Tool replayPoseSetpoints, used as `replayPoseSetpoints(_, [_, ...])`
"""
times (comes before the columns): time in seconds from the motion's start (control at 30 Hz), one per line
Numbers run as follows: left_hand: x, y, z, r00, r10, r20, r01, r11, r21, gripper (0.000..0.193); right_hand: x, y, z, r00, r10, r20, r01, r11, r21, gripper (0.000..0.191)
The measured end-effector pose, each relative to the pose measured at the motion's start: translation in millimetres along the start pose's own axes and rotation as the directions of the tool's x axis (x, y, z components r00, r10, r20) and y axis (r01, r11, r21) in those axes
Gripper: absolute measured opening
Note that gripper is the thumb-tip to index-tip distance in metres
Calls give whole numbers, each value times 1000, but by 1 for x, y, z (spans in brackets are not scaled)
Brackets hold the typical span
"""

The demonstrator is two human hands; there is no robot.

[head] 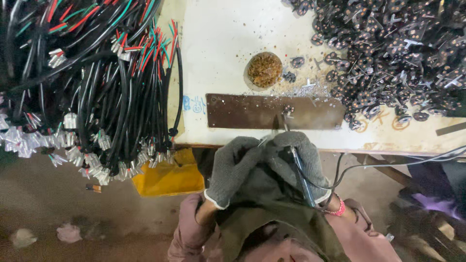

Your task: The person solders wires to small electrical components at a workbench. They hold a wire and component in one hand and a soldering iron in the other, solder the joint, place the finished assembly on a growing pile, and pick up the next wire to repeat the process.

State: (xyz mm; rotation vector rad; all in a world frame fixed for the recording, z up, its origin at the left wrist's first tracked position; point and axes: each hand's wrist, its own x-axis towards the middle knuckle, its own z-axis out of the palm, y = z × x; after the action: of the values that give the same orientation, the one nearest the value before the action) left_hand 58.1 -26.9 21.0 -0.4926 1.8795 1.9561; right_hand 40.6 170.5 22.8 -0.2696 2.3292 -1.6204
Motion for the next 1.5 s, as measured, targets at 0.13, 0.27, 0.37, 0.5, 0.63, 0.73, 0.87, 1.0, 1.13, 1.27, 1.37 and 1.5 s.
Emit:
replayPoseSetpoints(0.13, [-1, 1, 2, 990, 139, 29, -142, 954, 264, 18, -7, 1, -3, 972, 229, -58, -188, 897, 400, 48])
replayPoseSetpoints(0.27, [-3, -1, 10, 996, 72, 50, -74, 996, 47, 17, -3, 4, 1, 962, 210, -175, -155, 947, 281, 51])
replayPoseSetpoints(0.37, [-4, -7, 19, 999, 35, -27, -34, 999, 21, 12, -2, 6, 8, 939, 94, -331, -79, 995, 58, 53])
replayPoseSetpoints(0.5, [-4, -17, 26, 987, 122, -102, -110, 987, 118, 9, -5, 6, 15, 929, 16, -369, 22, 995, 99, 46])
replayPoseSetpoints(0.63, [3, -15, 28, 992, 86, -93, -75, 990, 118, 10, -7, 7, 15, 916, 99, -389, -82, 995, 60, 44])
replayPoseSetpoints(0.73, [11, -1, 23, 977, 153, -149, -127, 977, 172, 11, -3, 10, 7, 922, 159, -354, -94, 977, 192, 45])
replayPoseSetpoints(0.87, [40, 23, -2, 882, 371, -290, -292, 914, 280, 9, 16, 25, -12, 922, -217, -320, 101, 933, -344, 40])
replayPoseSetpoints(1.0, [86, 38, -10, 790, 572, -220, -379, 738, 558, 11, 28, 29, -10, 920, -232, -315, 131, 942, -310, 43])
replayPoseSetpoints(1.13, [102, 42, -6, 747, 643, -168, -427, 659, 620, 13, 31, 22, -7, 951, 100, -293, -195, 929, -316, 36])
replayPoseSetpoints(1.27, [80, 34, -17, 886, 427, -180, -305, 831, 466, 8, 39, 18, -13, 913, -283, -293, 203, 940, -273, 44])
replayPoseSetpoints(1.37, [64, 20, -25, 965, 221, -138, -152, 909, 387, 9, 46, 15, -10, 908, -335, -250, 246, 912, -330, 43])
replayPoseSetpoints(1.5, [60, 4, -19, 958, 288, 5, -252, 830, 498, 12, 44, 12, -1, 956, -231, -181, 124, 876, -467, 39])
